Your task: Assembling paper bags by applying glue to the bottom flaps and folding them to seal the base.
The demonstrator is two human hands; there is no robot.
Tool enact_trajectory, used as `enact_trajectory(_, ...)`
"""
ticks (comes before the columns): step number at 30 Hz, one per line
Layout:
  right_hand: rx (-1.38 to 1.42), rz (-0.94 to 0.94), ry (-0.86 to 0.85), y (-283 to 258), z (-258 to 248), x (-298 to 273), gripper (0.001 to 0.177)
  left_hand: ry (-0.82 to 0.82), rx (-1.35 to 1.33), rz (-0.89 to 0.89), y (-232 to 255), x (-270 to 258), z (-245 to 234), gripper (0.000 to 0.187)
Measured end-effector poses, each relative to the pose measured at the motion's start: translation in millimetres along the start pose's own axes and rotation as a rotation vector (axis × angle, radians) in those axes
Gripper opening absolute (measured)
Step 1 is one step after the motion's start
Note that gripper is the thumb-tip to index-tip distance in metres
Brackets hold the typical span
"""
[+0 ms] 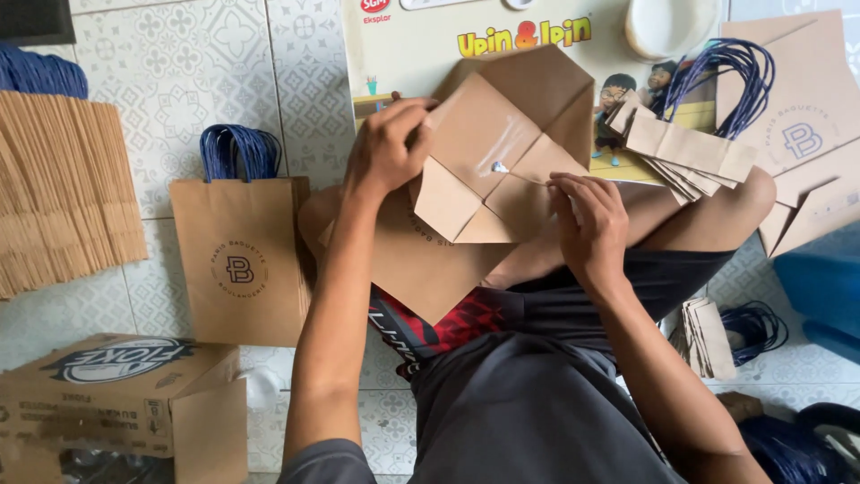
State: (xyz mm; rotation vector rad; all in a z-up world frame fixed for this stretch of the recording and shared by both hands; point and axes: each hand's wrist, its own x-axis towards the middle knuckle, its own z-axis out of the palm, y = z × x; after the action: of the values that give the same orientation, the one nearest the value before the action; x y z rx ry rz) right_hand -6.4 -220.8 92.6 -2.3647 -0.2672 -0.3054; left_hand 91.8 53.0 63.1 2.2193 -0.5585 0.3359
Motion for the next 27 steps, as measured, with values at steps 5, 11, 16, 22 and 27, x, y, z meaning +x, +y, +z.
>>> enact_trajectory(5,0.052,0.023,-0.072,-0.1,12.9,-4.8,0.015,-0.05,0.07,-0.019,11.3,10.4,-3.7,0.01)
enact_trajectory(11,-0.12,-0.003,-0.048,5.0,14.5,7.7,0.012,-0.032,-0.086,-0.027,1.5,12.3,0.2,0.01)
enact_trajectory(16,-0.194,-0.208,0.004,-5.0,18.0,50.5,0.011,0.073,-0.208,-0.099,-4.2,-3.4,7.4,0.016)
enact_trajectory(22,-0.338,-0.35,-0.018,2.8,34.5,79.2,0.006,0.169,-0.301,-0.161,-11.3,-12.5,17.3,0.02)
enact_trajectory(27,-0.136,-0.461,-0.204,-24.8,39.2,73.3,0.004,0.178,-0.281,-0.123,-9.6,-11.8,21.2,0.017)
